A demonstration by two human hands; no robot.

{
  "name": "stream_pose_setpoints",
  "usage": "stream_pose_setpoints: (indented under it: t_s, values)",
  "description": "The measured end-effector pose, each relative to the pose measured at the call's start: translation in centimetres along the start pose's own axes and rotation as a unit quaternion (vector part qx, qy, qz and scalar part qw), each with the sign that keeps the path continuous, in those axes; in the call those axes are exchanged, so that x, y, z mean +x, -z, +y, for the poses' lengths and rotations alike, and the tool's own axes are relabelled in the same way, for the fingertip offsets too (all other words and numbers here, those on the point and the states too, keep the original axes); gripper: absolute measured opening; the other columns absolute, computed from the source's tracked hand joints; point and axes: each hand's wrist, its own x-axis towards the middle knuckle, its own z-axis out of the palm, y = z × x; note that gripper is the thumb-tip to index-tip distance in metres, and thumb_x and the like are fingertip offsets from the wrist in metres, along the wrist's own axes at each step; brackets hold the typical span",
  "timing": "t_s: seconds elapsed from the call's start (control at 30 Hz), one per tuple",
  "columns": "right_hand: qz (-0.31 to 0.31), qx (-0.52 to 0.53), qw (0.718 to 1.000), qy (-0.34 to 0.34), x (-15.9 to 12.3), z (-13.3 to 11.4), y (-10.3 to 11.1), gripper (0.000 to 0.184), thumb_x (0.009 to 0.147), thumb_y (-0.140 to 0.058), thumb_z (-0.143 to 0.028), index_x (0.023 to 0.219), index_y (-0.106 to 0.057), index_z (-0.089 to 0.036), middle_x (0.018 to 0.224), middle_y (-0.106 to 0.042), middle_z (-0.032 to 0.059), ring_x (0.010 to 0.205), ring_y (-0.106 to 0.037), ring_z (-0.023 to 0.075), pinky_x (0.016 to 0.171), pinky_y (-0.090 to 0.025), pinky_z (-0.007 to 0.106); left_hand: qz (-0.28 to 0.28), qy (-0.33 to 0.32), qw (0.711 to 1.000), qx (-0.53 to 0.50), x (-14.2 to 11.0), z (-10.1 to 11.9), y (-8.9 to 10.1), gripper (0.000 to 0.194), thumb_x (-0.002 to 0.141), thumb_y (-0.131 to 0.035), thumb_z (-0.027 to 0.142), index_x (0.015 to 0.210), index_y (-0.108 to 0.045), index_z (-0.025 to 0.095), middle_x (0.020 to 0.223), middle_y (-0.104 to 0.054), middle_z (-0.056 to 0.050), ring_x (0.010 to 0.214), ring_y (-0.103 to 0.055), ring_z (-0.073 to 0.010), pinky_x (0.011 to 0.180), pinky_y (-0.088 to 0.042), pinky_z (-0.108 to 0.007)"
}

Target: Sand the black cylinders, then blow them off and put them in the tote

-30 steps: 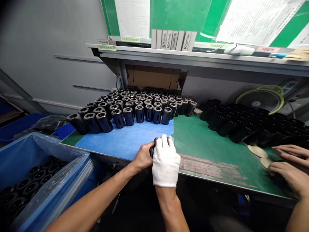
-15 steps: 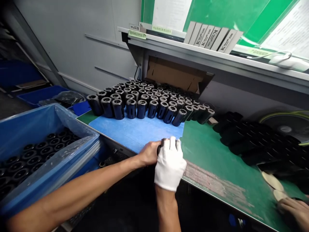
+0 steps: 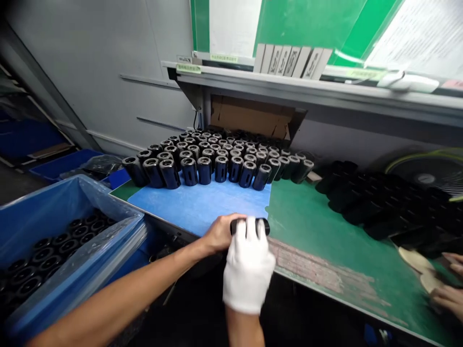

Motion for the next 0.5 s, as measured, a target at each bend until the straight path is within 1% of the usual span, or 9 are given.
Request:
stream_pose_setpoints:
  t_s: [0.07, 0.1, 0.2, 0.27, 0.33, 0.4, 0.47, 0.5]
  values:
    - [-0.04, -0.02, 0.998, 0.032, 0.2, 0.5, 0.2, 0.045, 0.1, -0.028, -0.037, 0.132, -0.059, -0.032, 0.142, -0.051, 0.0017, 0.137, -0.042, 0.0228, 0.067, -0.052, 0.039, 0.009, 0.005, 1.0, 0.004, 0.0, -0.1, 0.0, 0.031, 0.074, -0.07, 0.025, 0.104, -0.071, 0.019, 0.099, -0.076, -0.006, 0.093, -0.07, -0.0245, 0.08, -0.056, -0.028]
    - [-0.047, -0.025, 0.997, 0.049, 0.1, 0.8, 0.3, 0.044, 0.1, -0.03, -0.036, 0.132, -0.059, -0.031, 0.144, -0.049, 0.0018, 0.138, -0.04, 0.0226, 0.069, -0.053, 0.038, 0.013, 0.006, 1.0, 0.003, 0.0, -0.1, -0.1, 0.031, 0.073, -0.07, 0.024, 0.103, -0.071, 0.018, 0.098, -0.076, -0.007, 0.092, -0.07, -0.0247, 0.079, -0.056, -0.028]
    - [-0.012, -0.023, 0.997, 0.075, -0.5, 1.6, 0.5, 0.041, 0.098, -0.039, -0.034, 0.132, -0.06, -0.026, 0.145, -0.048, 0.0034, 0.14, -0.038, 0.0219, 0.074, -0.056, 0.036, 0.006, -0.004, 1.0, -0.006, -0.1, 0.1, -0.1, 0.036, 0.074, -0.069, 0.025, 0.11, -0.07, 0.021, 0.104, -0.075, -0.006, 0.096, -0.07, -0.0237, 0.085, -0.055, -0.029]
    - [-0.006, -0.037, 0.997, 0.068, -0.7, 1.6, 0.5, 0.04, 0.097, -0.041, -0.033, 0.131, -0.06, -0.025, 0.145, -0.048, 0.0032, 0.139, -0.039, 0.0227, 0.071, -0.055, 0.036, -0.007, -0.006, 1.0, -0.002, -0.2, 0.2, -0.1, 0.039, 0.074, -0.07, 0.026, 0.113, -0.069, 0.024, 0.106, -0.075, -0.004, 0.098, -0.07, -0.0236, 0.089, -0.055, -0.029]
    - [-0.02, -0.05, 0.997, 0.05, -0.7, 1.5, 0.5, 0.04, 0.098, -0.038, -0.034, 0.129, -0.061, -0.027, 0.144, -0.049, 0.0022, 0.136, -0.042, 0.0234, 0.066, -0.054, 0.037, -0.004, 0.006, 1.0, 0.01, -0.2, 0.3, 0.0, 0.038, 0.073, -0.071, 0.026, 0.111, -0.07, 0.024, 0.104, -0.075, -0.004, 0.097, -0.07, -0.0246, 0.086, -0.056, -0.03]
    - [-0.027, -0.037, 0.997, 0.06, -1.0, 1.2, 0.6, 0.04, 0.098, -0.038, -0.034, 0.13, -0.06, -0.028, 0.144, -0.049, 0.0023, 0.136, -0.042, 0.0235, 0.068, -0.054, 0.037, 0.004, 0.016, 1.0, 0.013, -0.2, 0.4, 0.0, 0.036, 0.074, -0.07, 0.026, 0.11, -0.07, 0.023, 0.101, -0.076, -0.005, 0.096, -0.07, -0.0248, 0.084, -0.056, -0.029]
    - [0.002, -0.012, 0.997, 0.079, -1.3, 1.1, 0.6, 0.041, 0.096, -0.044, -0.032, 0.133, -0.058, -0.028, 0.144, -0.049, 0.0029, 0.138, -0.04, 0.0234, 0.072, -0.055, 0.037, 0.006, 0.01, 1.0, 0.009, -0.2, 0.4, 0.0, 0.035, 0.076, -0.068, 0.027, 0.111, -0.07, 0.024, 0.103, -0.075, -0.004, 0.097, -0.07, -0.0235, 0.085, -0.056, -0.028]
    - [0.01, -0.008, 0.997, 0.08, -1.3, 1.2, 0.6, 0.042, 0.094, -0.046, -0.031, 0.134, -0.058, -0.029, 0.145, -0.049, 0.003, 0.139, -0.039, 0.0233, 0.07, -0.055, 0.037, 0.002, 0.005, 1.0, 0.009, -0.2, 0.3, -0.1, 0.034, 0.077, -0.068, 0.028, 0.111, -0.07, 0.025, 0.104, -0.075, -0.003, 0.097, -0.07, -0.0227, 0.086, -0.055, -0.028]
